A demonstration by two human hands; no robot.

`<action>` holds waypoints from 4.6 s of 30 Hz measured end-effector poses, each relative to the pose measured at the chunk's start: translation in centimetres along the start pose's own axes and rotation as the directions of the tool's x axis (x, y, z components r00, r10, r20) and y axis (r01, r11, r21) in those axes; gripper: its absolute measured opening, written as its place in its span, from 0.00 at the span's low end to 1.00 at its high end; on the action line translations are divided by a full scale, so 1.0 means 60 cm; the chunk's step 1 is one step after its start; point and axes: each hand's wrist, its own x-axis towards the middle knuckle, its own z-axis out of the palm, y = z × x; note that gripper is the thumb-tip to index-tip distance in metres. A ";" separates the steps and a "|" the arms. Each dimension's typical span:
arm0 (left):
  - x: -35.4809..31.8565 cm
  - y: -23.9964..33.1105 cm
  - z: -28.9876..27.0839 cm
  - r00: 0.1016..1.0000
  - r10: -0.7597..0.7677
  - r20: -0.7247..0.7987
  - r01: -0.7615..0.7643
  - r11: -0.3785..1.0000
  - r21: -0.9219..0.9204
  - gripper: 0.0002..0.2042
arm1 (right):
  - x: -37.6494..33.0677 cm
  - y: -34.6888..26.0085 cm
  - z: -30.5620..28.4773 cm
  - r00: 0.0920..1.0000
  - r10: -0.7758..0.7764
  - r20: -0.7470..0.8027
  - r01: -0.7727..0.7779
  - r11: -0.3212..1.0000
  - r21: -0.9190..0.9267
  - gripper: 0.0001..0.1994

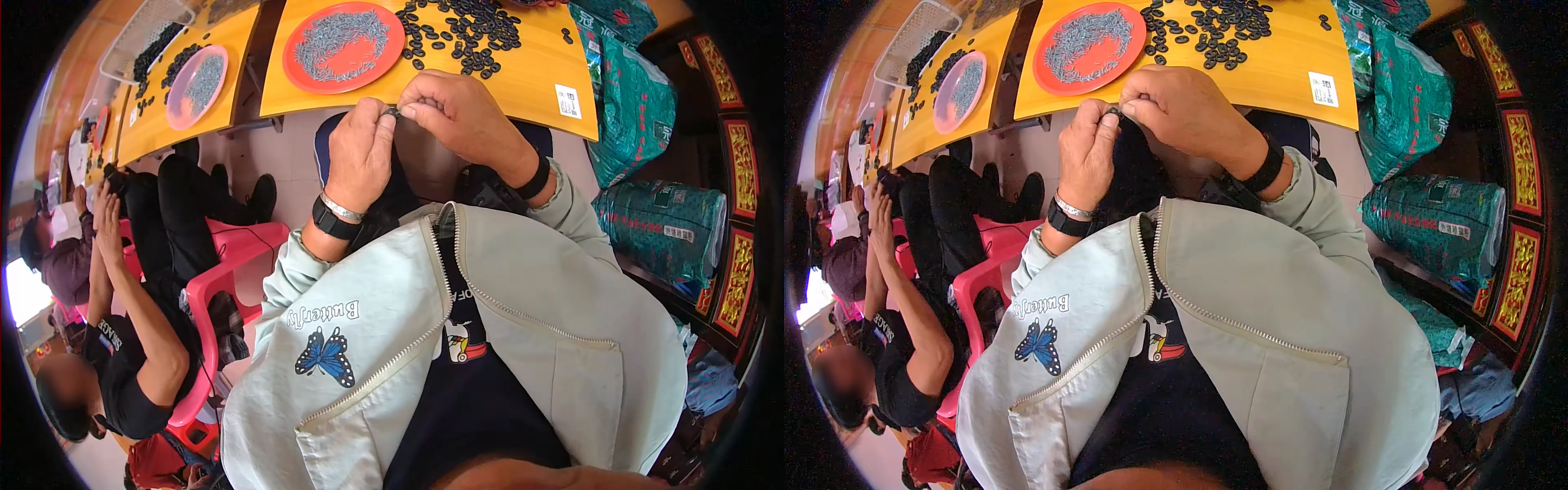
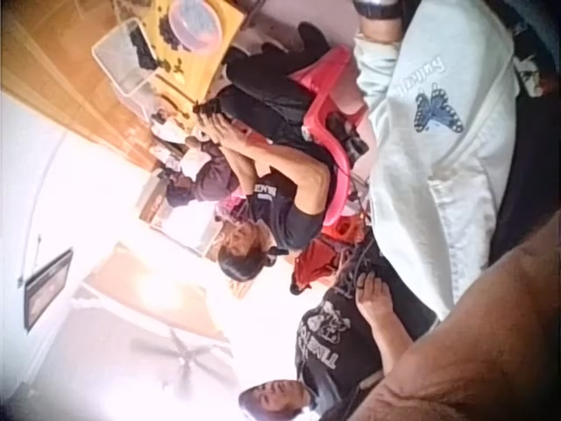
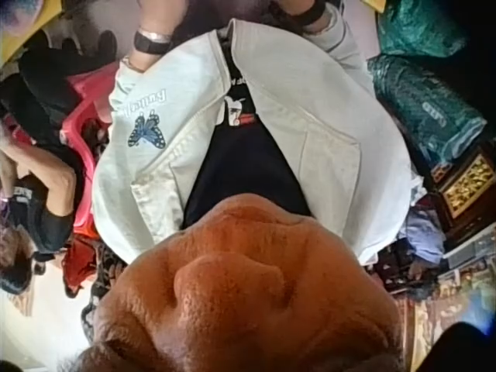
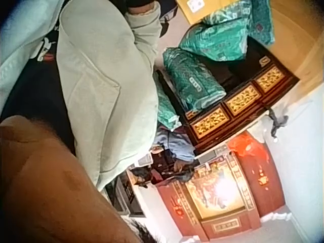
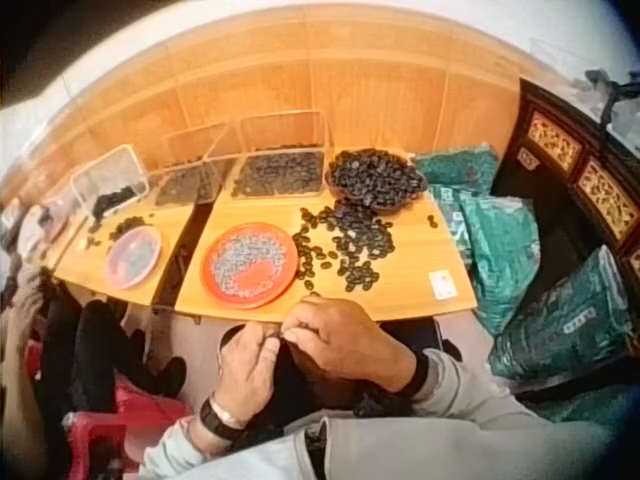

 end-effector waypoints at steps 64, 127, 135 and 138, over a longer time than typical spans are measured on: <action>-0.009 -0.009 0.009 0.990 -0.123 0.065 0.127 0.990 -0.068 0.04 | -0.014 0.014 0.008 1.000 0.005 0.001 -0.005 0.998 0.059 0.06; -0.011 -0.068 0.012 0.913 -0.401 0.072 0.349 0.681 -0.643 0.05 | 0.063 0.164 -0.024 0.959 0.229 -0.169 -0.232 0.973 0.003 0.12; 0.007 -0.032 0.025 0.911 -0.361 0.200 0.357 0.446 -0.821 0.06 | 0.012 0.075 0.004 0.956 0.287 -0.056 -0.240 0.880 0.411 0.12; 0.008 -0.027 0.034 0.917 -0.338 0.211 0.340 0.391 -0.855 0.06 | -0.004 0.042 0.025 0.965 0.264 0.004 -0.228 0.828 0.512 0.11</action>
